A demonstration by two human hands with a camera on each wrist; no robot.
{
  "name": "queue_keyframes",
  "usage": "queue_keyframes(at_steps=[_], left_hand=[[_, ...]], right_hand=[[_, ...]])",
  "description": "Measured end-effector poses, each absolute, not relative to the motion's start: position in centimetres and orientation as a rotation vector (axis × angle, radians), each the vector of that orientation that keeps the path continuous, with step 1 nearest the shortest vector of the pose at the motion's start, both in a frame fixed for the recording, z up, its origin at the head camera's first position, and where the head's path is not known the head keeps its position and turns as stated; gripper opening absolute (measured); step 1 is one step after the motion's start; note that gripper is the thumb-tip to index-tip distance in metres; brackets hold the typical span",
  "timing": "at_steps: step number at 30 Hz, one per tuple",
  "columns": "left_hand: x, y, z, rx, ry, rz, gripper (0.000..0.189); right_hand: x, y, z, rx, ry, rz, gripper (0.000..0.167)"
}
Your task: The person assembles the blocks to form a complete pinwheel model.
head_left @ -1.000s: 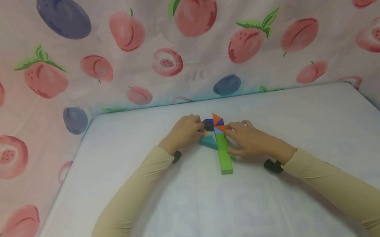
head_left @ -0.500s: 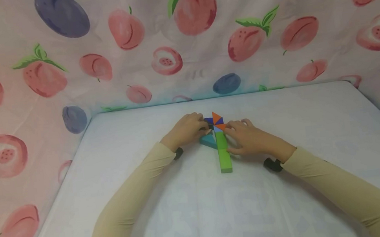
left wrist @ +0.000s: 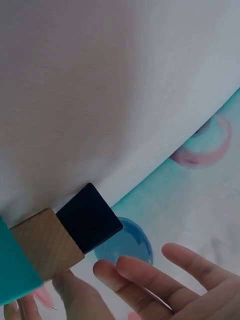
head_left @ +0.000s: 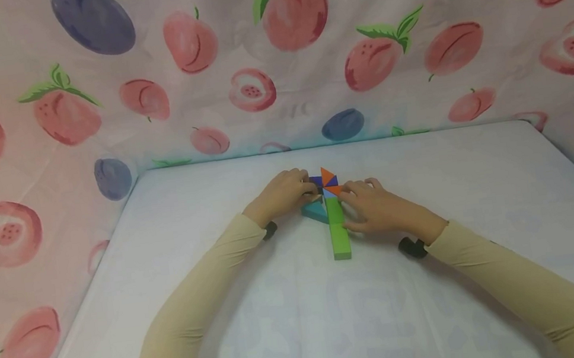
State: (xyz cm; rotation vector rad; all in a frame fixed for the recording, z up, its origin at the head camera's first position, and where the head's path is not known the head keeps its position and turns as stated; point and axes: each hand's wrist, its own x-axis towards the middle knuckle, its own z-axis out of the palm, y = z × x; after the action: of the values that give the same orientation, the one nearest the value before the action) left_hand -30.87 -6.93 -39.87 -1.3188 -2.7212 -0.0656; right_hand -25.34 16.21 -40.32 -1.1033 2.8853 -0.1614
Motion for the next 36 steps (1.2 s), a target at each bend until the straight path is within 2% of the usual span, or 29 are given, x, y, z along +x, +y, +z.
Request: queue_keyframes(at_steps=[10,16,27,36], left_hand=[[-31.18,-6.79,-40.08,-1.419,-2.624,0.032,0.015],[-31.31,-6.62,-40.14,-1.550,-2.457,0.273,0.027],[-31.21,-7.02,-39.88,-1.389,-2.652,-0.021,0.012],[-30.44,-7.44,-39.86,-1.453,-2.686,-0.051,0.026]], right_hand=[[-25.19,16.17,-40.28,-1.101,2.893,-0.147,0.056],[-25.18,16.13,-40.23,-1.101,2.891,-0.161,0.056],[-25.28,16.04,-40.12,-1.078,2.883,-0.157,0.057],[-25.23,16.10,-40.05,-1.092,2.883,-0.149,0.057]])
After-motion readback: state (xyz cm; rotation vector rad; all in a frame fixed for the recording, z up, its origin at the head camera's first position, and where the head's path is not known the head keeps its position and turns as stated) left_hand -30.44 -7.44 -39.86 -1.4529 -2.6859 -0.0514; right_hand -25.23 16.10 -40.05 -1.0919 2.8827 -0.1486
